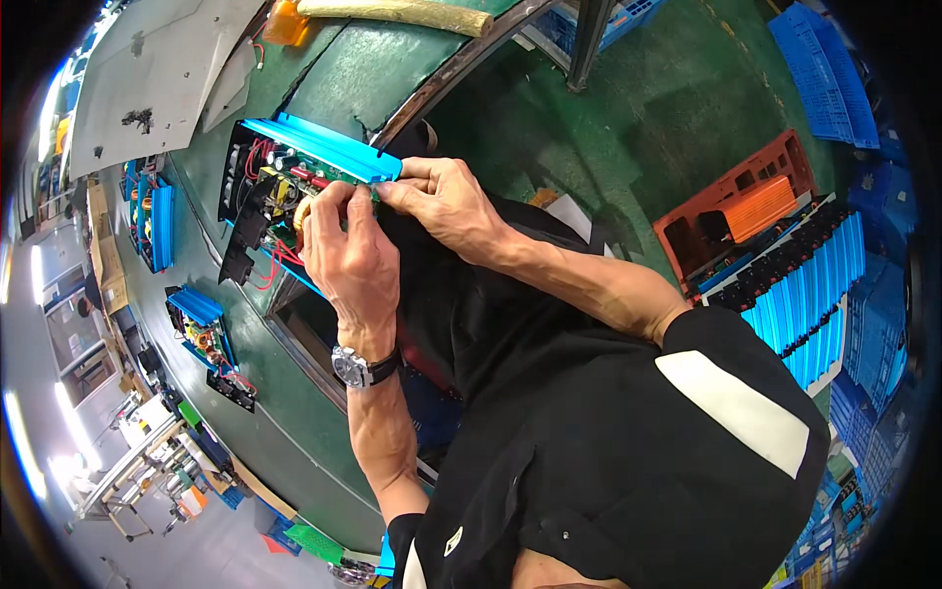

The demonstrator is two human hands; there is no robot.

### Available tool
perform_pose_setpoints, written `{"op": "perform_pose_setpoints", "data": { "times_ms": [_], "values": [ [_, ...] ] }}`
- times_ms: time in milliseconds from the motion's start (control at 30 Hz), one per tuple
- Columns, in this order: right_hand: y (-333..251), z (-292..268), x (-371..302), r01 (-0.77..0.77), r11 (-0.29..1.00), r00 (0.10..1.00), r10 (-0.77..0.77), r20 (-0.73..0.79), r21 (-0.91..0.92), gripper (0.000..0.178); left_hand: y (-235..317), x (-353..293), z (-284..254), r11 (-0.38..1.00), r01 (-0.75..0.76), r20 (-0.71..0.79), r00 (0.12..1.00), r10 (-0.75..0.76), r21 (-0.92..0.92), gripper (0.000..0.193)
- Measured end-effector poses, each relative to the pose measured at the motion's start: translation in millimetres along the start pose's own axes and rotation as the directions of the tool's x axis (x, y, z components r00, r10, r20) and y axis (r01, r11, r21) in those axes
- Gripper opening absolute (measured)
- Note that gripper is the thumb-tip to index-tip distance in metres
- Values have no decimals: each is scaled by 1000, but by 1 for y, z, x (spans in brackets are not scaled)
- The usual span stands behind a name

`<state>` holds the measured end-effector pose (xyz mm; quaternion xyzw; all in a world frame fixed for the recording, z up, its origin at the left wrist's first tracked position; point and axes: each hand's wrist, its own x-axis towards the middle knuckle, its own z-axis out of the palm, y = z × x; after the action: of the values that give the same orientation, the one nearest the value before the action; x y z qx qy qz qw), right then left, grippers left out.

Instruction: Assembling electronic circuit boards into protective blue plastic housings using a power screwdriver and rubber mallet.

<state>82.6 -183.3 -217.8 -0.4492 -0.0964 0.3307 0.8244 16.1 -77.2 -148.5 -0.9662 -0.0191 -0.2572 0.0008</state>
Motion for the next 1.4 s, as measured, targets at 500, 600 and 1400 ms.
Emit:
{"op": "perform_pose_setpoints", "data": {
  "times_ms": [500,600,1400],
  "values": [
    [6,1,3,-95,985,995,92,27,147,19,7,5,-1,882,346,49,936,-349,-319,16],
    [3,-2,2,-105,985,994,102,27,136,20,8,5,2,909,297,14,952,-306,-292,16],
    [-4,-2,1,-115,993,993,114,39,40,22,-6,1,2,990,-126,-29,991,128,58,21]
  ]
}}
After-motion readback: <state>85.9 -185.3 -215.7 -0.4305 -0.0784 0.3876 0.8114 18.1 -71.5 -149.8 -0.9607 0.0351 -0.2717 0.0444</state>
